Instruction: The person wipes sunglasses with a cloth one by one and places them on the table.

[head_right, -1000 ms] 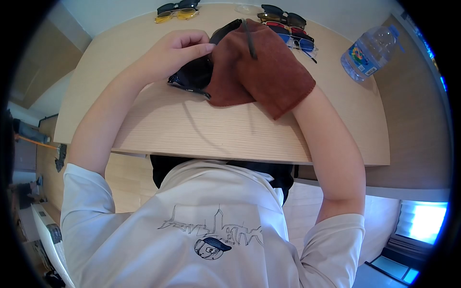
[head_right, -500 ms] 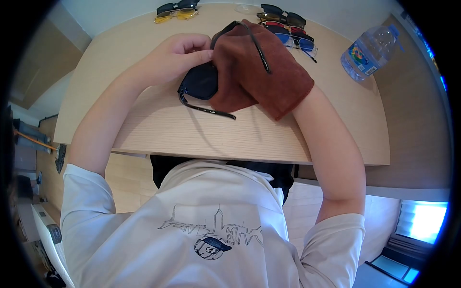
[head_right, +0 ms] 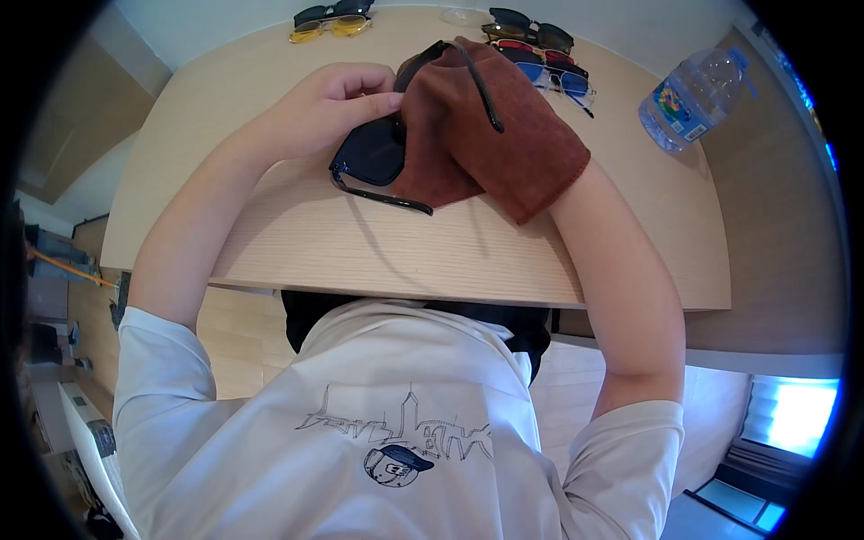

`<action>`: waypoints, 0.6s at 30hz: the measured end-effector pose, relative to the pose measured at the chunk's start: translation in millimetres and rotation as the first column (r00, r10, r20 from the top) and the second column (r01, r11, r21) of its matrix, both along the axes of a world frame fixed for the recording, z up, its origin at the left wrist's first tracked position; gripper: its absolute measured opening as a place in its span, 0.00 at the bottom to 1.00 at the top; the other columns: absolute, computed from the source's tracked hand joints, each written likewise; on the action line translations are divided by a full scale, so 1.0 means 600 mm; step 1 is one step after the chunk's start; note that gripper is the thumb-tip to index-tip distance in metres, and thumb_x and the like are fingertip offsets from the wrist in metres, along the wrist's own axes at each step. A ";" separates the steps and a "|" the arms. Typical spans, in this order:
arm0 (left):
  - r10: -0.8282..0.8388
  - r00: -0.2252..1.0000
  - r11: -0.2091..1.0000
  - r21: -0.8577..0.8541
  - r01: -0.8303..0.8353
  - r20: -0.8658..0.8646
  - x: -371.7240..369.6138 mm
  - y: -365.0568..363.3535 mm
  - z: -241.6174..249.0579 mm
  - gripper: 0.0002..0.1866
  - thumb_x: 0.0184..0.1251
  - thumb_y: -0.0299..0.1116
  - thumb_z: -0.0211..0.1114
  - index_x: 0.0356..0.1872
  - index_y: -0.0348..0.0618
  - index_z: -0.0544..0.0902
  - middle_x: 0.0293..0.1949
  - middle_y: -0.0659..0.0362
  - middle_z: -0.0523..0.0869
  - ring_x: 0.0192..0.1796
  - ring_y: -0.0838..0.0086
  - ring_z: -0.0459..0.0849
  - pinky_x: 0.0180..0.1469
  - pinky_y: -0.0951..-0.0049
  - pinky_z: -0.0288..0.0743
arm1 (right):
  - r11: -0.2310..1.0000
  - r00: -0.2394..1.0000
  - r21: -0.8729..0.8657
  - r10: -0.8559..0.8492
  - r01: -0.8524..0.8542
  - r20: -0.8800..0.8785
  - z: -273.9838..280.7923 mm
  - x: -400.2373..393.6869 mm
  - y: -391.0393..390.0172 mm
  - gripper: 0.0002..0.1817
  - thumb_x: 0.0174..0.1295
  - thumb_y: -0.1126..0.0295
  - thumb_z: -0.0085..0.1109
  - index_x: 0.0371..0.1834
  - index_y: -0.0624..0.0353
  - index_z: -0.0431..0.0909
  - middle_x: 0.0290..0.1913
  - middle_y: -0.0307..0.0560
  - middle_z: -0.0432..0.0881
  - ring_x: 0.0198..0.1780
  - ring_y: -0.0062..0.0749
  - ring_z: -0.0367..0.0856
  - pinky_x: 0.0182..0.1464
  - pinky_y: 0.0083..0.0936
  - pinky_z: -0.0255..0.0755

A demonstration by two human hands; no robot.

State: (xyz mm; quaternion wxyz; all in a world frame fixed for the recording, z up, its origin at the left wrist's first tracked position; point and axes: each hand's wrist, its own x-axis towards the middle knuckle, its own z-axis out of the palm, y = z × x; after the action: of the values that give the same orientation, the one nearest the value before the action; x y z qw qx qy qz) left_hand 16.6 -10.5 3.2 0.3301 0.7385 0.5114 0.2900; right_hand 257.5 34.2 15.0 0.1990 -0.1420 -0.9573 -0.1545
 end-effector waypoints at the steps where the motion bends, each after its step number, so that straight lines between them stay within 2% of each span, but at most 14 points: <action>1: 0.002 1.000 1.000 -0.007 -0.002 0.002 0.001 -0.001 0.002 0.18 0.85 0.40 0.63 0.32 0.44 0.75 0.30 0.71 0.74 0.36 0.86 0.70 0.41 0.78 0.68 | 0.999 0.995 0.014 0.050 -0.049 -0.084 -0.007 -0.002 0.007 0.12 0.55 0.71 0.70 0.42 0.61 0.84 0.46 0.54 0.87 0.53 0.47 0.86 0.55 0.35 0.81; 2: 0.005 1.000 1.000 -0.014 -0.005 0.003 0.001 -0.002 0.003 0.18 0.85 0.40 0.63 0.32 0.44 0.75 0.30 0.71 0.74 0.35 0.86 0.70 0.41 0.78 0.68 | 0.995 0.981 0.033 0.100 -0.096 -0.166 -0.011 -0.004 0.011 0.12 0.52 0.70 0.72 0.39 0.61 0.85 0.44 0.55 0.88 0.50 0.48 0.87 0.52 0.35 0.82; 3: 0.004 1.000 1.000 -0.015 -0.004 0.003 0.001 -0.002 0.005 0.18 0.85 0.40 0.63 0.32 0.44 0.75 0.30 0.71 0.74 0.35 0.86 0.70 0.41 0.78 0.68 | 0.995 0.981 0.032 0.100 -0.096 -0.167 0.000 -0.006 0.001 0.12 0.52 0.70 0.72 0.39 0.61 0.85 0.44 0.55 0.88 0.50 0.48 0.87 0.52 0.35 0.82; 5: 0.001 1.000 1.000 0.002 -0.001 -0.005 0.001 -0.003 0.006 0.17 0.85 0.40 0.63 0.32 0.44 0.74 0.30 0.71 0.73 0.36 0.86 0.70 0.41 0.78 0.68 | 0.981 0.982 -0.168 0.067 -0.097 -0.175 0.031 -0.014 -0.030 0.11 0.43 0.66 0.73 0.28 0.59 0.86 0.35 0.56 0.87 0.40 0.51 0.88 0.44 0.38 0.82; 6: 0.000 1.000 1.000 0.003 0.000 -0.005 0.000 -0.003 0.006 0.17 0.85 0.40 0.63 0.32 0.44 0.74 0.30 0.71 0.73 0.36 0.86 0.70 0.41 0.78 0.68 | 0.981 0.982 -0.167 0.067 -0.097 -0.175 0.031 -0.017 -0.031 0.11 0.43 0.66 0.73 0.28 0.59 0.86 0.35 0.56 0.87 0.40 0.51 0.88 0.44 0.38 0.82; 8: -0.009 1.000 1.000 0.000 0.009 0.005 -0.001 -0.003 0.006 0.16 0.85 0.39 0.63 0.33 0.44 0.75 0.30 0.72 0.73 0.36 0.86 0.70 0.42 0.78 0.68 | 0.969 0.972 -0.210 0.081 -0.129 -0.223 0.032 -0.019 -0.031 0.11 0.36 0.64 0.72 0.21 0.57 0.85 0.28 0.55 0.85 0.33 0.54 0.86 0.39 0.41 0.81; 15: -0.026 0.999 0.999 0.023 0.025 0.028 0.006 0.002 0.004 0.12 0.84 0.36 0.62 0.36 0.44 0.78 0.32 0.72 0.74 0.37 0.86 0.71 0.43 0.78 0.69 | 0.951 0.967 -0.266 0.093 -0.156 -0.237 0.028 -0.010 -0.016 0.12 0.41 0.64 0.76 0.29 0.55 0.87 0.35 0.52 0.88 0.40 0.51 0.87 0.45 0.39 0.82; 18: -0.030 0.999 0.999 0.016 0.030 0.017 0.004 0.004 0.001 0.12 0.84 0.36 0.62 0.37 0.43 0.79 0.32 0.71 0.75 0.38 0.86 0.72 0.44 0.78 0.69 | 0.954 0.980 -0.272 0.075 -0.125 -0.185 0.028 -0.008 -0.014 0.13 0.43 0.64 0.77 0.32 0.54 0.87 0.37 0.51 0.88 0.42 0.50 0.87 0.47 0.38 0.82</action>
State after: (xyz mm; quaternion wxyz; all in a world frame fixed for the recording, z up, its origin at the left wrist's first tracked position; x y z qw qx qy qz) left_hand 19.2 -7.9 3.7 0.3329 0.7462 0.4950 0.2954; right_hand 252.8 25.7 32.0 0.2665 -0.1331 -0.9546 0.0068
